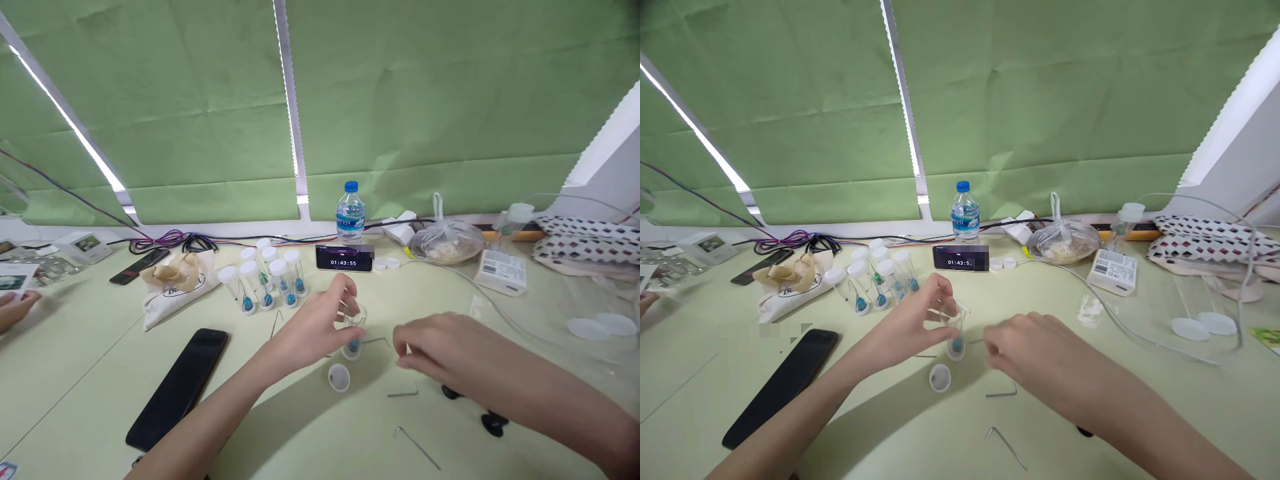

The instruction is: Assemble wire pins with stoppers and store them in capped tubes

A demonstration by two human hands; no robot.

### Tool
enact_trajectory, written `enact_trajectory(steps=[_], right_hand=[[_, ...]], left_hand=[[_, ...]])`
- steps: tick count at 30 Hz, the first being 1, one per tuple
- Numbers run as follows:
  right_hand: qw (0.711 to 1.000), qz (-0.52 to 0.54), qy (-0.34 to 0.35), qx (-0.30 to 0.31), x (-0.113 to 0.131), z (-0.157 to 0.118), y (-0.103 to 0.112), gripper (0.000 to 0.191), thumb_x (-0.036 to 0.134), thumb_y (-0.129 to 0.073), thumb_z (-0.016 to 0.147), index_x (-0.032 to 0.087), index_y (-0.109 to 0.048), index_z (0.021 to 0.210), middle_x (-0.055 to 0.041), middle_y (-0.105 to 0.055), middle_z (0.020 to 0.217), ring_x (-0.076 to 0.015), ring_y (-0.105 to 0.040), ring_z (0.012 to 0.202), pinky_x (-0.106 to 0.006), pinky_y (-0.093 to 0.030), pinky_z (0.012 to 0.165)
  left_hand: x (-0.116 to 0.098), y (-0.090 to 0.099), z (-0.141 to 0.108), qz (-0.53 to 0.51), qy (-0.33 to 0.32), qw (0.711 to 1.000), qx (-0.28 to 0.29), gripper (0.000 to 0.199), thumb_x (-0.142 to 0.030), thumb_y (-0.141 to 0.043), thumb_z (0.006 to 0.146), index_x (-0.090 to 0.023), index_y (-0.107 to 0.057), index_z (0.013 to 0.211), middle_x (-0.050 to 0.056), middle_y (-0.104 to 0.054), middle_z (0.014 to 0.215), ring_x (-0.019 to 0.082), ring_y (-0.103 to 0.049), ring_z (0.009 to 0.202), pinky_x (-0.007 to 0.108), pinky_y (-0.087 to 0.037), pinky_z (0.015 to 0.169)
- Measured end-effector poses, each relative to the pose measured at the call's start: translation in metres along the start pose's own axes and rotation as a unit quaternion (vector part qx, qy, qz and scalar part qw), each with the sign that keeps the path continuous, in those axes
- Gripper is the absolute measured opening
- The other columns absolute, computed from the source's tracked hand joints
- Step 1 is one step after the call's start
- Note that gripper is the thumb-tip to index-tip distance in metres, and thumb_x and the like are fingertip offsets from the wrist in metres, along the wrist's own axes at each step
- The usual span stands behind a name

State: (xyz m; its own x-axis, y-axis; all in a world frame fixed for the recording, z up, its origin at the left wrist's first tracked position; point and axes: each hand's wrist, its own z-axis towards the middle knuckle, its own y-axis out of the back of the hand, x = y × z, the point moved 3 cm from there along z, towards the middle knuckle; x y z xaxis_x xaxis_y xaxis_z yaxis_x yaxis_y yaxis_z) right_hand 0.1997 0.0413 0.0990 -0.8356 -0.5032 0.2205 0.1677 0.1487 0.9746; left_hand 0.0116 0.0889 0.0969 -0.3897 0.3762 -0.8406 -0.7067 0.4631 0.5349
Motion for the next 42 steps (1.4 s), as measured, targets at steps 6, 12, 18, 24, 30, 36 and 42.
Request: enact_trajectory(steps=[6, 12, 18, 24, 30, 36, 42], right_hand=[[0.984, -0.136, 0.028, 0.113, 0.019, 0.006, -0.05, 0.025, -0.006, -0.055, 0.06, 0.019, -0.057, 0.062, -0.0003, -0.057, 0.06, -0.0193, -0.059, 0.058, -0.029, -0.021, 0.05], [0.964, -0.2, -0.007, 0.173, 0.033, 0.014, -0.075, 0.035, -0.009, -0.064, 0.037, 0.021, -0.054, 0.052, 0.0033, -0.052, 0.05, -0.0206, -0.06, 0.051, -0.028, -0.025, 0.044], [0.994, -0.072, 0.056, 0.067, 0.022, 0.006, -0.036, 0.025, -0.002, -0.048, 0.074, 0.02, -0.057, 0.066, 0.0007, -0.061, 0.063, -0.0162, -0.059, 0.056, -0.026, -0.03, 0.049], [0.958, 0.271, -0.014, -0.091, 0.006, -0.002, 0.033, 0.017, 0.032, -0.05, 0.092, 0.023, -0.057, 0.079, 0.0028, -0.059, 0.067, -0.0116, -0.055, 0.056, -0.022, -0.041, 0.051], [0.971, 0.207, 0.004, -0.12, 0.01, 0.003, 0.027, 0.021, 0.03, -0.049, 0.093, 0.024, -0.063, 0.079, 0.0006, -0.063, 0.079, -0.0114, -0.052, 0.06, -0.024, -0.037, 0.051], [0.98, 0.134, 0.004, -0.148, 0.005, 0.007, 0.026, 0.02, 0.035, -0.047, 0.095, 0.028, -0.065, 0.098, -0.0008, -0.066, 0.092, -0.014, -0.057, 0.068, -0.025, -0.04, 0.056], [0.967, -0.009, -0.133, -0.218, -0.054, -0.014, 0.05, 0.035, 0.054, -0.043, 0.091, 0.03, -0.067, 0.103, -0.0041, -0.071, 0.104, -0.0228, -0.064, 0.077, -0.034, -0.044, 0.064]], left_hand=[[0.005, -0.003, 0.002, 0.005, 0.001, 1.0, -0.014, 0.038, -0.032, -0.069, 0.078, -0.025, -0.04, 0.101, 0.002, -0.061, 0.095, 0.016, -0.06, 0.086, 0.032, -0.052, 0.078], [0.008, -0.005, 0.003, -0.026, 0.01, 0.999, -0.037, 0.043, -0.041, -0.071, 0.075, -0.025, -0.041, 0.1, 0.002, -0.061, 0.095, 0.016, -0.061, 0.085, 0.029, -0.052, 0.073], [0.008, -0.006, 0.003, -0.047, 0.015, 0.998, -0.038, 0.043, -0.039, -0.073, 0.074, -0.025, -0.042, 0.1, 0.002, -0.063, 0.095, 0.016, -0.061, 0.088, 0.033, -0.051, 0.079], [0.01, -0.017, 0.003, -0.096, 0.019, 0.995, -0.018, 0.043, -0.027, -0.076, 0.071, -0.025, -0.044, 0.099, 0.003, -0.067, 0.1, 0.019, -0.061, 0.094, 0.038, -0.049, 0.086], [0.001, -0.025, -0.003, -0.098, -0.006, 0.995, 0.024, 0.042, -0.031, -0.075, 0.072, -0.026, -0.045, 0.101, 0.004, -0.067, 0.106, 0.022, -0.06, 0.102, 0.041, -0.046, 0.092], [0.003, -0.021, -0.001, -0.093, -0.022, 0.995, 0.021, 0.037, -0.028, -0.073, 0.075, -0.025, -0.046, 0.1, 0.003, -0.067, 0.105, 0.018, -0.061, 0.1, 0.037, -0.046, 0.095], [0.011, -0.007, 0.003, -0.052, -0.014, 0.999, 0.002, 0.026, -0.028, -0.068, 0.079, -0.025, -0.051, 0.099, 0.002, -0.064, 0.104, 0.017, -0.059, 0.103, 0.033, -0.049, 0.089]])
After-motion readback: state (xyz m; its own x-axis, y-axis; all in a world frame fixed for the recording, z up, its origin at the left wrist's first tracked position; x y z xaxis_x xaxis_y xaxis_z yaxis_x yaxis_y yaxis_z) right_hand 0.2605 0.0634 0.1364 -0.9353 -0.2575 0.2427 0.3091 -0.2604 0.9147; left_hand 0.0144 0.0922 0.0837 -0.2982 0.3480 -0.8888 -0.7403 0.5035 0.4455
